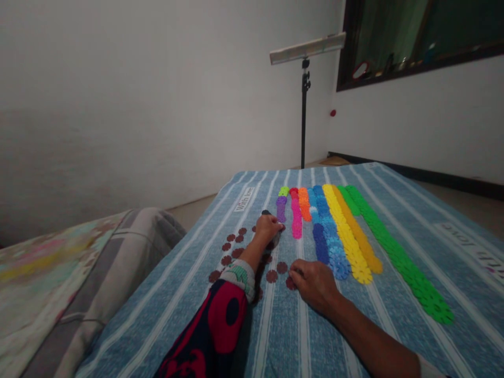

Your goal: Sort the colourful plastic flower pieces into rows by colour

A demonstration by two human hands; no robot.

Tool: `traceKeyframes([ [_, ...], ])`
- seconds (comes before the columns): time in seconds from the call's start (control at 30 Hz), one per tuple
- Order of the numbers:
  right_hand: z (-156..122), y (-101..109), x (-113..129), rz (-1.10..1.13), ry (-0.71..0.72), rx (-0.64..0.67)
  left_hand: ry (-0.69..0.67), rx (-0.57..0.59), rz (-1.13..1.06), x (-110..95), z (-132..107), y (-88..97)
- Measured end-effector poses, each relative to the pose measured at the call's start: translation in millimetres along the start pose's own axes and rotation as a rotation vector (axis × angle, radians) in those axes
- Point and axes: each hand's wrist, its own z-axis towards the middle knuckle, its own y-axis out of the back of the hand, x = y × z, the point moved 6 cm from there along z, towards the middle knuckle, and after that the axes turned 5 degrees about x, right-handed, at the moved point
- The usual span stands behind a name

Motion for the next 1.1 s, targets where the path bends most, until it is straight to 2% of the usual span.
traceKeyframes([
  [0.17,0,0,0,-0.003,-0.01,0.002,-0.034,0.021,0.148,-7,-8,2.2],
  [0.3,0,-1,-1,-0.033,-0.018,-0.006,0.019,0.044,0.282,-14,-13,1.2],
  [0.47,1,-2,-2,-0.051,-0.01,-0.013,0.044,0.053,0.303,-17,-14,1.6],
  [0.77,2,-2,-2,-0.001,-0.016,-0.003,0.01,0.045,0.307,-19,-17,1.7],
  [0.93,2,-2,-4,0.011,-0.008,-0.01,-0.029,0.036,0.231,-5,-17,21.0],
  [1.1,1,-2,-4,0.025,-0.003,-0.006,-0.08,0.244,0.194,20,-28,32.2],
])
